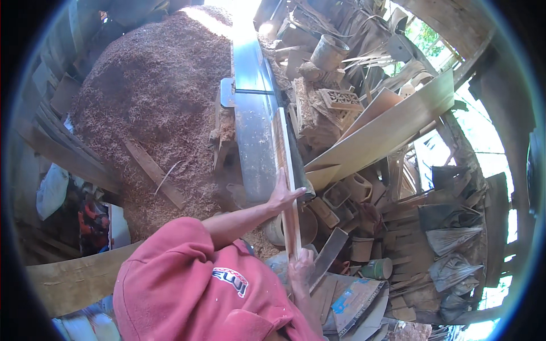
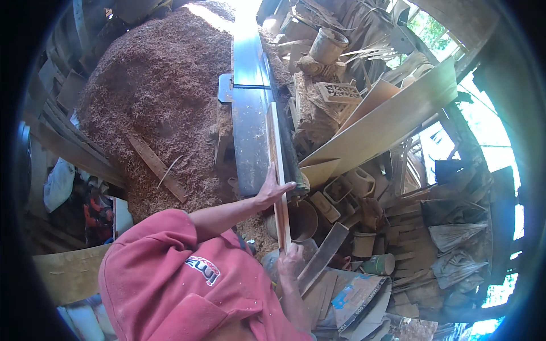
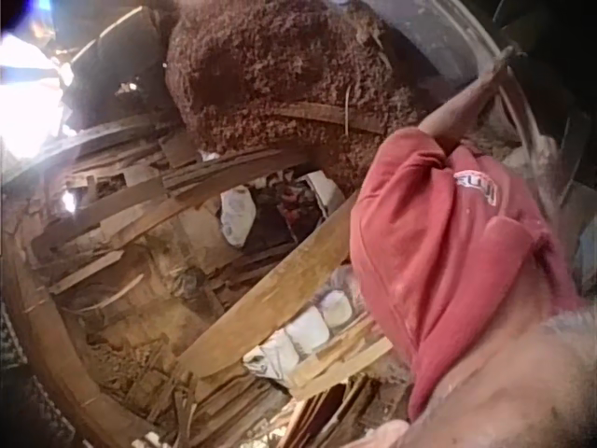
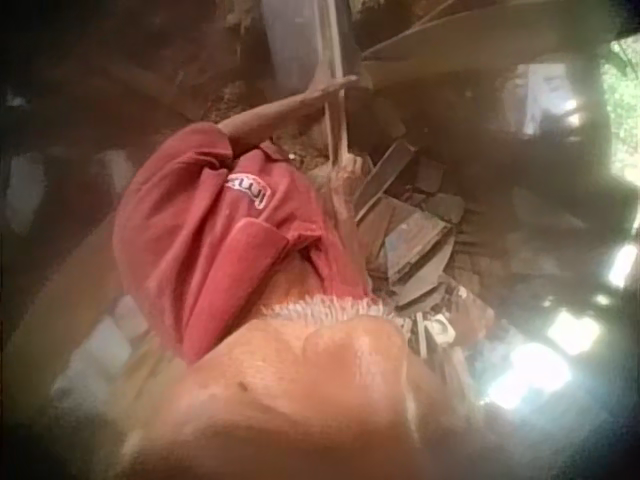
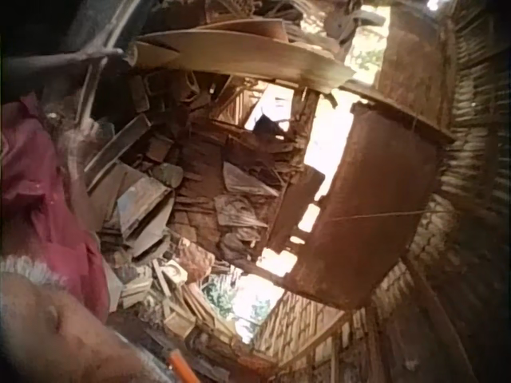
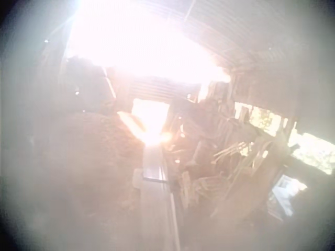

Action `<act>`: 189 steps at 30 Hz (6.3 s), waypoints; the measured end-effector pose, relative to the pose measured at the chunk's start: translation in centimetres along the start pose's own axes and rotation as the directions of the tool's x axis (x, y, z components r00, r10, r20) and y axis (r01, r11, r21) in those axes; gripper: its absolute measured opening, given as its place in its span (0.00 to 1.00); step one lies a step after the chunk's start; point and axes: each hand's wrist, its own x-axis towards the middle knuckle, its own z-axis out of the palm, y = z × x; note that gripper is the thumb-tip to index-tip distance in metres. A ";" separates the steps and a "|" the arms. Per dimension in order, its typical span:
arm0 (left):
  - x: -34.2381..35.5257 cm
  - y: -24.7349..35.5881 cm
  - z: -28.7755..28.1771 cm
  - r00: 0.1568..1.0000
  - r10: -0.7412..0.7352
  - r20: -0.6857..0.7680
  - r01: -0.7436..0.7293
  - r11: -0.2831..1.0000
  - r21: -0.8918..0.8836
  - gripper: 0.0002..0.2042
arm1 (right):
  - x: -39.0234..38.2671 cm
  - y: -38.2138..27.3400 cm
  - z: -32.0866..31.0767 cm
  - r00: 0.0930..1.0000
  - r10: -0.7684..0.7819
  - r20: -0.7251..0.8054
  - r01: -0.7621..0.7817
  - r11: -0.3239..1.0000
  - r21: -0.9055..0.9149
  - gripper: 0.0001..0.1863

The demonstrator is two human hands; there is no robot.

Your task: The person uses a jointer machine to flatten and straighten the edges of a wooden board, repeatedly passing the wood over the blades while applying downward pressure and occasionally marking the board with a pencil.

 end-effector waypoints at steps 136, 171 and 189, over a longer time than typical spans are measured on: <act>68.5 -1.5 -17.7 0.876 -0.257 -0.408 0.297 0.954 0.038 0.35 | 56.6 -19.2 23.7 0.877 -0.360 0.319 0.427 0.888 -0.169 0.50; 35.4 -2.0 -10.8 0.933 0.123 -0.338 -0.232 0.924 -0.303 0.41 | 70.4 -26.2 30.6 0.838 -0.415 0.354 0.505 0.835 -0.217 0.51; 32.4 -4.8 -4.0 0.939 0.016 -0.342 -0.065 0.989 -0.130 0.42 | 77.9 -29.1 33.5 0.807 -0.483 0.341 0.584 0.740 -0.334 0.59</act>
